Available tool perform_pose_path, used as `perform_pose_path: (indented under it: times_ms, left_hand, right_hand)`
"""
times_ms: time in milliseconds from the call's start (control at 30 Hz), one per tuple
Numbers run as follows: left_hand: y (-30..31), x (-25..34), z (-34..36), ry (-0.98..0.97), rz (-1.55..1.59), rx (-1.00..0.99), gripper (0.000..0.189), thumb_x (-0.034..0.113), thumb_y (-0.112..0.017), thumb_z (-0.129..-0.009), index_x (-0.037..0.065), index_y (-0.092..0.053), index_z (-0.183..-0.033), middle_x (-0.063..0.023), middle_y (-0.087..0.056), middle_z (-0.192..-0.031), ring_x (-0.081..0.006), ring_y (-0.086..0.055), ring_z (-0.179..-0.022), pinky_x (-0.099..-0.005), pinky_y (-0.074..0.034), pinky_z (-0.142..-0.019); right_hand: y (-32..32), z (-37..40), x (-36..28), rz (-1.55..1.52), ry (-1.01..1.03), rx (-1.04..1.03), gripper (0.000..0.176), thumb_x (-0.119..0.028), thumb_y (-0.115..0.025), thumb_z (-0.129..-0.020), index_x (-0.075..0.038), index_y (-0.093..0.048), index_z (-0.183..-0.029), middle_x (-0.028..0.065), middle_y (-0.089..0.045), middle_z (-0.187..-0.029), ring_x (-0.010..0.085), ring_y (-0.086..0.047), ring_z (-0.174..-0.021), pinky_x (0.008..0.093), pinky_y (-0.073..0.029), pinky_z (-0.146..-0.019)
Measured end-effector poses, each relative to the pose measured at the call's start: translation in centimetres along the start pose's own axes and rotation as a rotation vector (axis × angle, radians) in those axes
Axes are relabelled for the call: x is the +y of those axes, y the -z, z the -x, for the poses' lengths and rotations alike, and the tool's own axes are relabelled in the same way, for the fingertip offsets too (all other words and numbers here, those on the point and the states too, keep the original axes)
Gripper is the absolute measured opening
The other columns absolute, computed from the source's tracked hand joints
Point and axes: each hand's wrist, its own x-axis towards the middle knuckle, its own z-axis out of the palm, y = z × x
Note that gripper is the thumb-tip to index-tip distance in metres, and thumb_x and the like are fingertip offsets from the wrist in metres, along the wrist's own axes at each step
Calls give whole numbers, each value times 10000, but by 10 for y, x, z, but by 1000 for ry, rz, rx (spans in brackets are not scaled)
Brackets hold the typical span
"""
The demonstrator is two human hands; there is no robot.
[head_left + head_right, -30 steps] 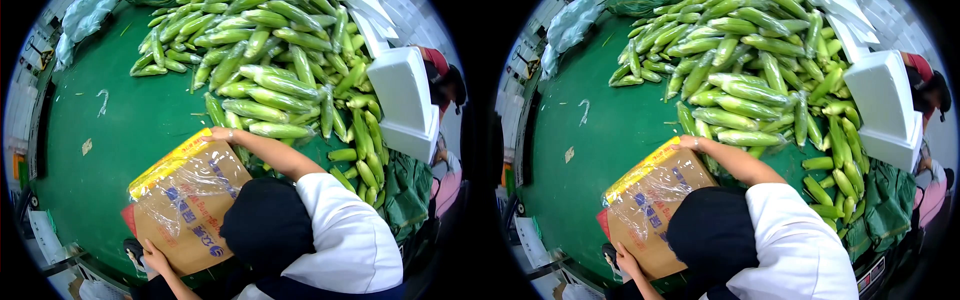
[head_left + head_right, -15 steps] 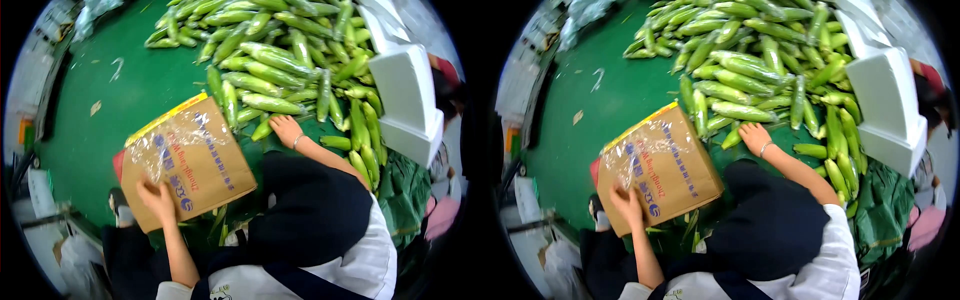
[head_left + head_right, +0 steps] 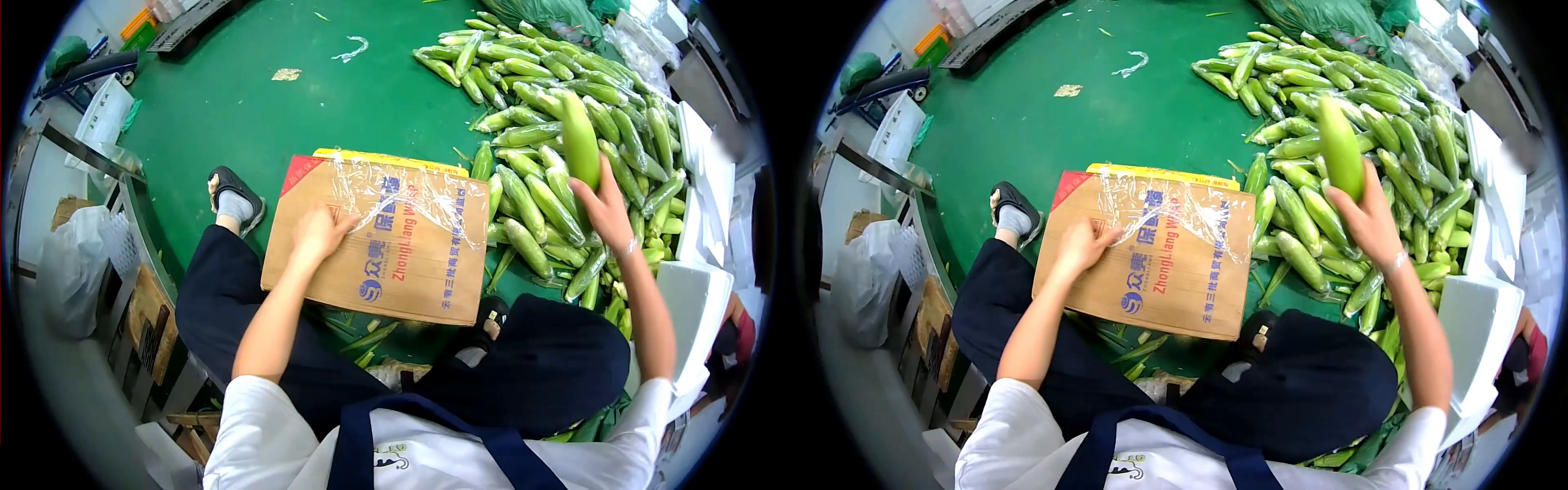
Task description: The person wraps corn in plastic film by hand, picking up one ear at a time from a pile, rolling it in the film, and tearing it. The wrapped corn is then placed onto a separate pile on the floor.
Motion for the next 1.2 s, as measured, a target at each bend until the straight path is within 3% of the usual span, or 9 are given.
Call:
perform_pose_path:
  times_ms: [200, 267, 433, 567, 667, 800, 867, 1100, 1200]
  left_hand:
    - [-24, -12, -13, -95, 24, 157, 348, 334, -616, -860, -3, -683, -804, -214, -677, -810, -371, -657, -773, -459, -511, -682]
    - [-27, -23, -17, -93, 89, 236, 338, 305, -605, -866, -16, -681, -793, -199, -680, -780, -340, -660, -727, -436, -510, -646]
    - [-20, -68, 5, 282, 1606, -27, 290, 186, -583, -881, 56, -516, -631, -42, -512, -558, -175, -510, -511, -322, -458, -499]
    - [18, -35, 64, 393, 2018, 266, 303, 120, -541, -911, 71, -471, -620, -66, -537, -600, -198, -542, -548, -326, -501, -583]
    - [25, -11, 72, 95, 1675, 446, 237, 93, -539, -914, 13, -552, -691, -100, -601, -708, -209, -607, -670, -340, -528, -690]
    - [-12, 1, 31, -331, 870, 174, 233, 196, -611, -905, -14, -640, -1001, -114, -617, -860, -251, -602, -827, -359, -494, -770]
    - [-4, 11, 33, -724, 37, 249, 430, 335, -718, -804, 86, -613, -1139, -148, -562, -961, -302, -537, -946, -399, -440, -822]
    - [-4, 3, 8, -801, -79, 155, 643, 416, -811, -632, 73, -576, -1122, -131, -505, -920, -328, -524, -902, -418, -436, -769]
    - [-4, 0, 29, -819, -77, 107, 614, 411, -809, -630, 64, -581, -1083, -124, -526, -932, -320, -543, -874, -424, -452, -753]
  right_hand:
    - [-191, -58, -54, 247, 576, -172, 583, -47, -662, -716, -7, -455, -1259, 192, -506, -1123, 367, -484, -1084, 420, -405, -971]
    - [-258, -59, -42, 281, 475, -155, 613, -56, -665, -709, -26, -451, -1283, 170, -496, -1156, 349, -479, -1091, 421, -412, -965]
    - [-293, -25, -14, 210, 395, -223, 647, -94, -709, -724, -32, -440, -1310, 169, -492, -1166, 352, -473, -1103, 407, -418, -964]
    - [-256, 6, -22, 301, 475, -549, 661, -100, -722, -719, -34, -440, -1313, 165, -495, -1164, 348, -471, -1126, 409, -412, -975]
    - [-261, 39, -30, 174, 380, -656, 690, -141, -741, -713, -37, -438, -1325, 164, -479, -1191, 353, -464, -1122, 421, -402, -981]
    - [-267, 15, -13, 142, 421, -570, 704, -236, -794, -705, -9, -469, -1287, 171, -491, -1135, 355, -487, -1034, 402, -411, -916]
    - [-246, 28, -12, 165, 324, -314, 672, -236, -805, -693, 2, -485, -1233, 173, -496, -1096, 356, -486, -1009, 408, -410, -893]
    - [-218, 107, 12, 403, 222, 80, 174, -50, -691, -772, -15, -641, -936, 104, -573, -760, 270, -571, -683, 339, -477, -629]
    - [-183, 83, 6, -273, -438, 167, 113, -75, -642, -854, 28, -669, -893, 54, -637, -706, 137, -587, -617, 265, -479, -601]
